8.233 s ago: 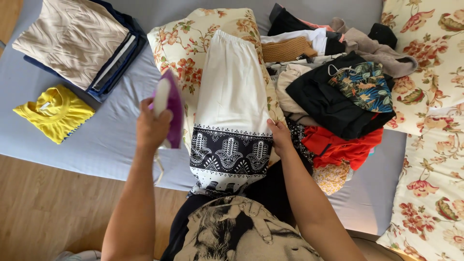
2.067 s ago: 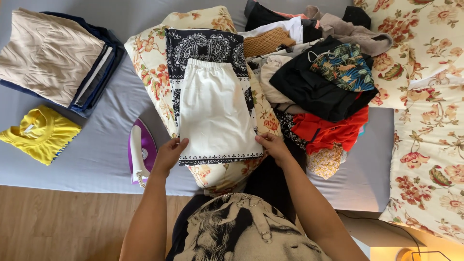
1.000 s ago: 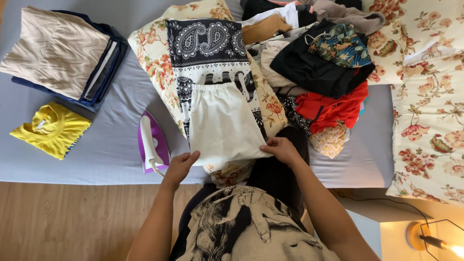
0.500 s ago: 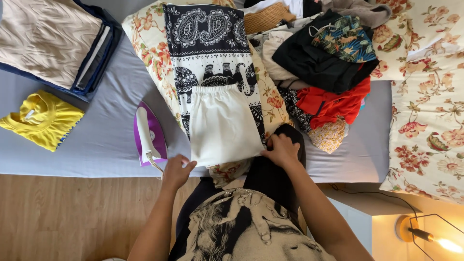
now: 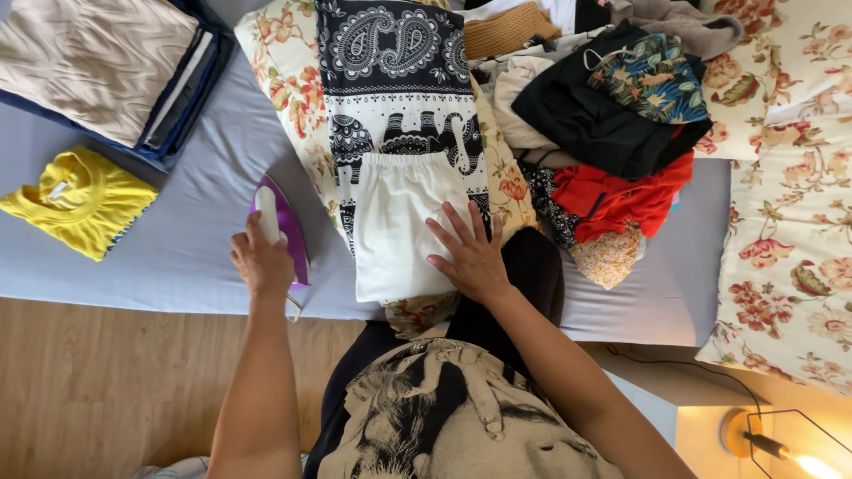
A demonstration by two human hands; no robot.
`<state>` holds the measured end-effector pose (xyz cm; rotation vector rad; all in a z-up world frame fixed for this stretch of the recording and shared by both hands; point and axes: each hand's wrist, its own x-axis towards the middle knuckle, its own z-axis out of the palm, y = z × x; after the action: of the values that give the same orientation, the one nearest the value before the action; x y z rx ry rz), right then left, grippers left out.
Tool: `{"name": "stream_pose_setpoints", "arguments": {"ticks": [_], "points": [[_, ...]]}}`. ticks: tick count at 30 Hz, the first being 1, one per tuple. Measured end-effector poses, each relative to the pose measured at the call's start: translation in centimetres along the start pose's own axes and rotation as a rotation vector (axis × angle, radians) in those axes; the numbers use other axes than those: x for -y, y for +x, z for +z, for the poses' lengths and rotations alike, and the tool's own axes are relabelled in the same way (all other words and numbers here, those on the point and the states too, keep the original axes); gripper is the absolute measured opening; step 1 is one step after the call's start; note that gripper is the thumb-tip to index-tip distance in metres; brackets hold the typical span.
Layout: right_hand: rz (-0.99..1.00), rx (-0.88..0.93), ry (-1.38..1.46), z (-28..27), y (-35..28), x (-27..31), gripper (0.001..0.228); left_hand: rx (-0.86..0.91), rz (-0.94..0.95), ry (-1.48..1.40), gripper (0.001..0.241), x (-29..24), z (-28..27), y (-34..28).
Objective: The person irons a pair of white shorts with a black patterned band on a bed, smoothing the fabric and folding them. They then iron a pair of black trousers, adjusting the legs and pressing the fabric with a purple iron before folding the trousers.
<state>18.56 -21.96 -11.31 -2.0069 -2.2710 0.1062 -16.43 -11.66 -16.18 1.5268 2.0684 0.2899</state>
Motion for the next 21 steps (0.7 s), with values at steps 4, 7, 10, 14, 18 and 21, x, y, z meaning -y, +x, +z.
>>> {"name": "stream_pose_setpoints", "arguments": {"ticks": [4, 7, 10, 14, 18, 21], "points": [[0.071, -0.001, 0.088, 0.7, -0.8, -1.8, 0.059, 0.154, -0.083, -0.169, 0.070, 0.0, -1.1, 0.5], [0.338, -0.014, 0.269, 0.5, -1.1, -2.8, 0.059, 0.228, -0.144, -0.263, 0.073, -0.4, -1.3, 0.9], [0.658, 0.054, 0.533, 3.8, -1.7, -5.7, 0.065, 0.154, -0.209, -0.313, 0.070, -2.8, -2.4, -0.6], [0.804, 0.260, 0.669, 5.9, -2.0, -7.1, 0.071, 0.008, -0.034, -0.438, 0.054, -10.8, -7.3, -7.3], [0.708, 0.275, 0.619, 4.8, -1.4, -6.0, 0.053, 0.151, 0.095, -0.330, 0.063, -14.5, -5.7, -11.4], [0.672, 0.250, 0.570, 5.0, -1.2, -5.9, 0.054, 0.303, 0.322, -0.210, 0.052, -15.2, -4.1, -12.0]]}}
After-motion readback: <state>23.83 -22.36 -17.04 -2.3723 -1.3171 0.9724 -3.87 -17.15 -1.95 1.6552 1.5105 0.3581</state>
